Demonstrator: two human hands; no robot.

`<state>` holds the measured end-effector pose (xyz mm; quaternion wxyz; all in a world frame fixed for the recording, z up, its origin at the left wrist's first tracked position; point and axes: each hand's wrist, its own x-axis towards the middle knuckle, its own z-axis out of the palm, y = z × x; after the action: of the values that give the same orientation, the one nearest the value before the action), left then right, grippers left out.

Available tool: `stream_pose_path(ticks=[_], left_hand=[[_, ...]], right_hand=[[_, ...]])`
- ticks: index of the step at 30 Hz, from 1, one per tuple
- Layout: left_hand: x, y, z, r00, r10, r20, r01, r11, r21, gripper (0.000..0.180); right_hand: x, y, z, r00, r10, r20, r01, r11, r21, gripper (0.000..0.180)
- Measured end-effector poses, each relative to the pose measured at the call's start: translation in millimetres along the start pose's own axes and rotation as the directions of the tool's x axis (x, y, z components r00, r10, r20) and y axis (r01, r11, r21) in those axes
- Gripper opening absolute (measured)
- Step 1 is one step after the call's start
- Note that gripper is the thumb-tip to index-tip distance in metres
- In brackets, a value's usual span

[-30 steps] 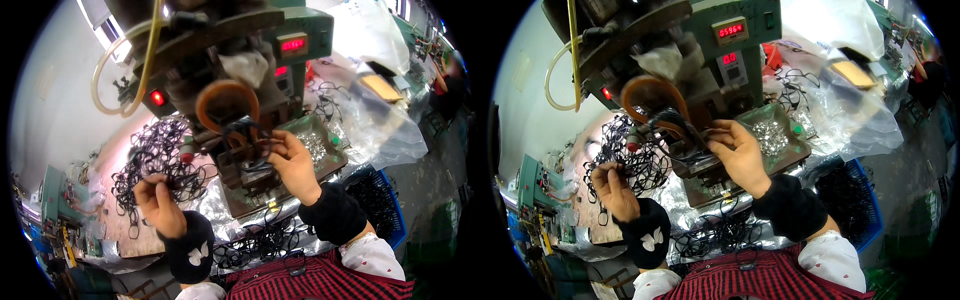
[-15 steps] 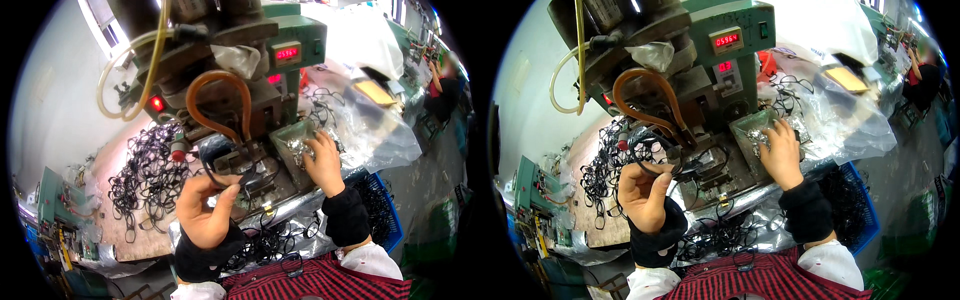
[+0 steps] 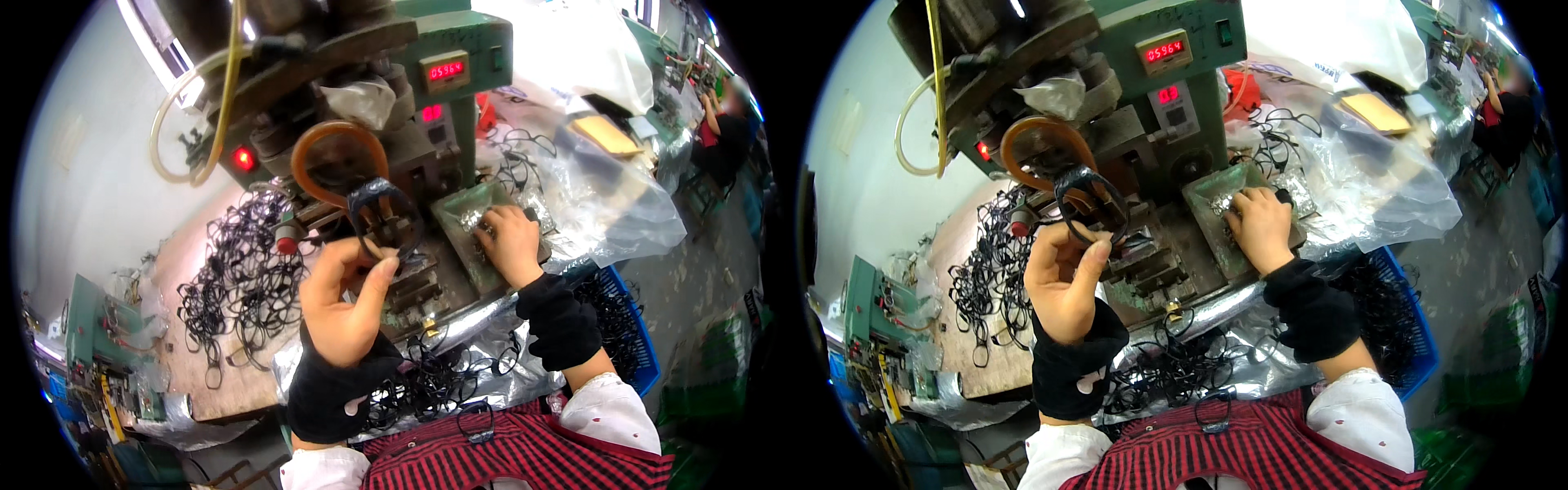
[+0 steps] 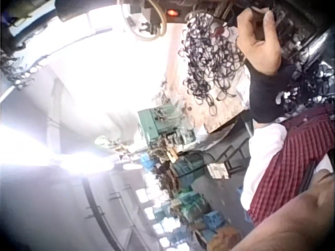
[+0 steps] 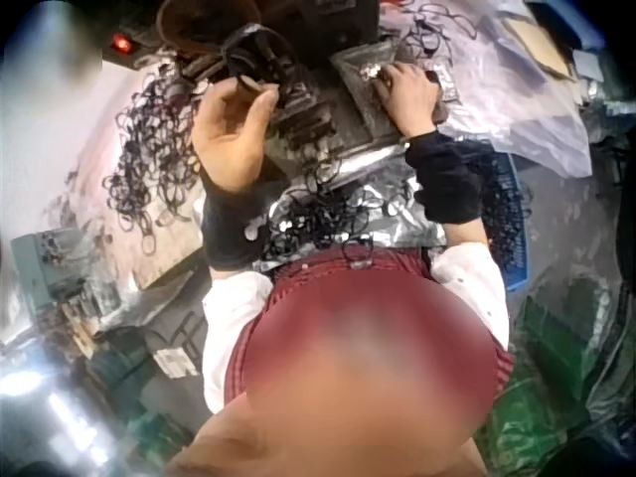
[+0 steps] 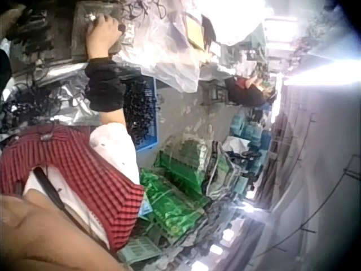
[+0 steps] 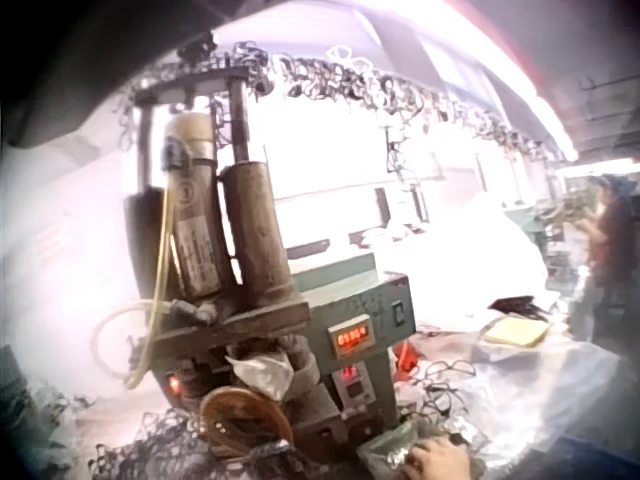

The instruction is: The person repeatedly picks up black cables and small metallic components, places them into a press machine, and removes the assembled units. The person works continuously at a bench in a factory setting, handling items one at a time.

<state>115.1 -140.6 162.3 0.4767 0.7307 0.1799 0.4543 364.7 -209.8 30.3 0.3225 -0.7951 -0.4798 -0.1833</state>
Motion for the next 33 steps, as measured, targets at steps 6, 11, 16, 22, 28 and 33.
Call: stream_pose_path(ticks=[6,11,16,22,28,33], left_hand=[[-22,-8,19,0.959,0.103,-0.264,-0.069,0.988,0.135,0.016],[-127,-55,143,0.677,-0.138,0.723,-0.289,0.853,0.434,0.021],[-185,-200,158,0.724,-0.571,0.388,-0.176,0.391,0.903,0.031],[-185,-166,58,0.317,-0.83,0.46,-0.065,0.464,0.883,0.034],[-236,-104,-82,0.397,-0.915,-0.07,0.256,0.037,0.966,0.057],[-242,-76,-143,0.233,-0.971,0.049,0.116,0.078,0.99,0.051]], right_hand=[[-1,5,0,0.994,-0.019,-0.105,0.019,1.0,0.001,0.012],[4,6,-3,0.998,-0.023,-0.059,0.024,0.999,0.028,0.014],[5,22,-5,0.99,0.138,0.017,-0.139,0.985,0.105,0.034],[13,16,6,0.981,0.186,0.057,-0.194,0.915,0.353,0.027],[1,-5,-7,0.968,0.222,0.114,-0.246,0.78,0.575,0.017],[-25,-3,-31,0.94,0.303,0.155,-0.325,0.66,0.677,0.018]])
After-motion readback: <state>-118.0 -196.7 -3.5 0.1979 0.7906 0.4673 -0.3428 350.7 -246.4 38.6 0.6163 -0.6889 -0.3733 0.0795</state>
